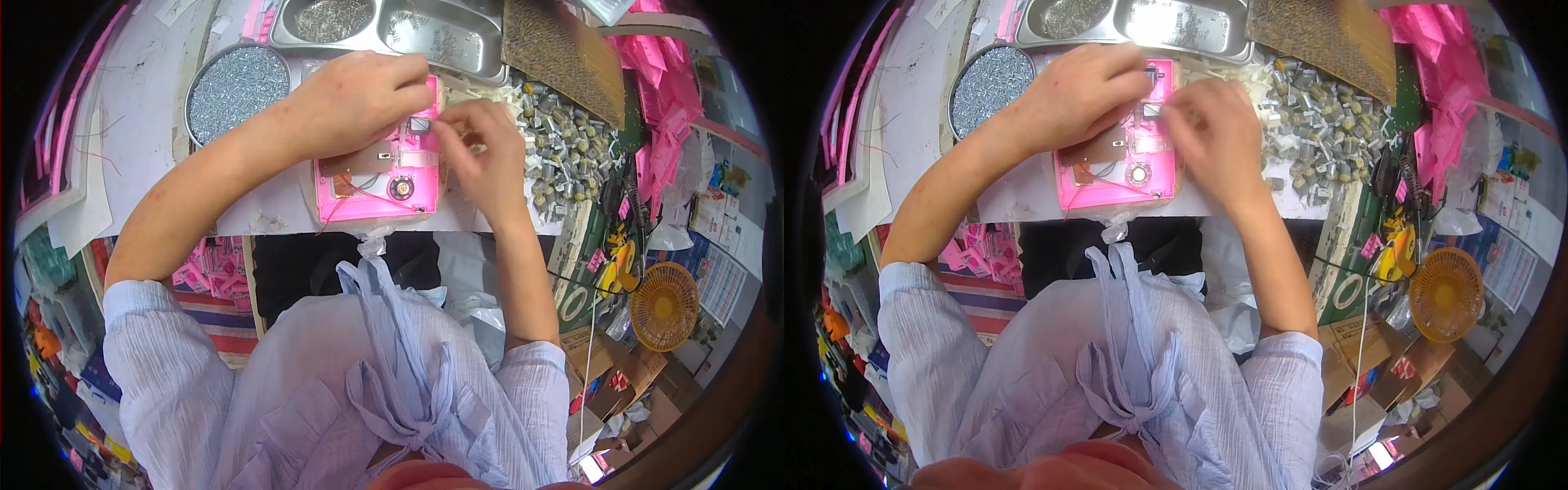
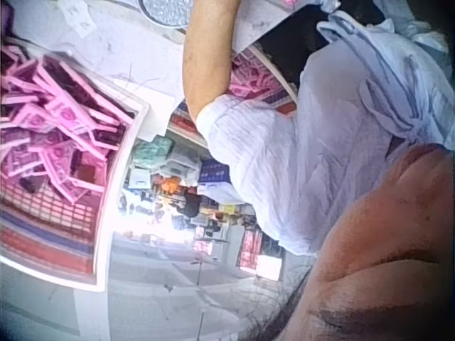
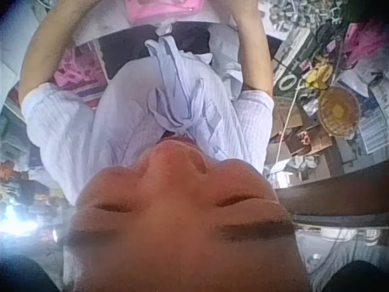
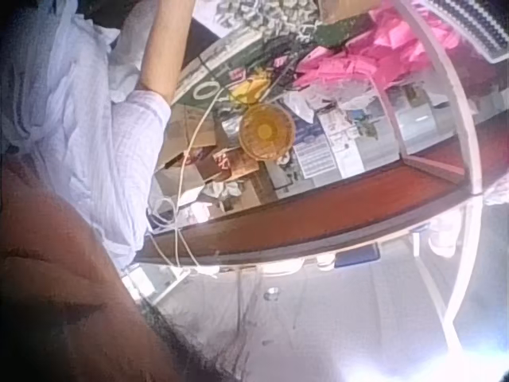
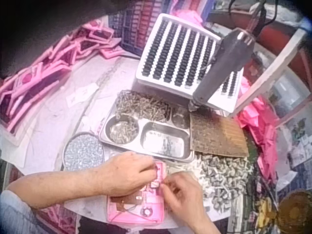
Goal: Assembling internal components and soldering wires into a pink plastic toy casing.
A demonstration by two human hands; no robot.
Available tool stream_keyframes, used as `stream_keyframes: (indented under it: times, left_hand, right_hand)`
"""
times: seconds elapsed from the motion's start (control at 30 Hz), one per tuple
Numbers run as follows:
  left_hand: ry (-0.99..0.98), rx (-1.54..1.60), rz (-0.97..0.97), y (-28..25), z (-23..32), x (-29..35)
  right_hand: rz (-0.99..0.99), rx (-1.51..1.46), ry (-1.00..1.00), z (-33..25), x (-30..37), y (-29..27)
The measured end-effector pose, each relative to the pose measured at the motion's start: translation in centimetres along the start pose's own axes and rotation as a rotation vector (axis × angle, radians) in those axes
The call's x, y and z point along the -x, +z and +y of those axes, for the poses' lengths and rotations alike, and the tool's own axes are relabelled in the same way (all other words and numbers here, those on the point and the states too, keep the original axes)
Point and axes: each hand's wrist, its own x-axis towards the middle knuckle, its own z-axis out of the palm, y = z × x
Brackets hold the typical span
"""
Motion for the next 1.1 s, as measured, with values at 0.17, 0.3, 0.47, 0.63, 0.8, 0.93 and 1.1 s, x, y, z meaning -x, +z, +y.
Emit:
stream_keyframes:
  times: [0.17, 0.3, 0.47, 0.63, 0.8, 0.93, 1.1]
  left_hand:
    - [-0.1, 0.071, 0.033, 0.5, 0.0, -0.5]
    - [-0.117, 0.088, 0.002, -1.4, 0.5, -0.1]
    - [-0.057, 0.05, -0.026, -1.3, 3.0, 3.2]
    - [-0.153, -0.008, 0.128, -0.9, 3.3, 4.7]
    - [-0.171, -0.011, 0.112, -0.6, 4.1, 5.5]
    - [-0.174, 0.001, 0.116, -0.6, 4.1, 5.7]
    - [-0.147, 0.034, 0.127, -0.3, 4.6, 5.8]
  right_hand:
    - [0.092, 0.247, -0.332, 0.5, 0.4, 1.3]
    - [0.143, 0.272, -0.217, -0.5, 1.8, 2.5]
    - [0.181, 0.207, -0.326, -0.2, 2.1, 1.8]
    - [0.14, 0.139, -0.325, -1.5, 5.1, 2.4]
    - [0.202, 0.123, -0.304, -1.3, 5.1, 4.5]
    - [0.195, 0.113, -0.334, -1.1, 5.0, 4.8]
    - [0.138, 0.166, -0.365, -1.3, 5.2, 2.8]
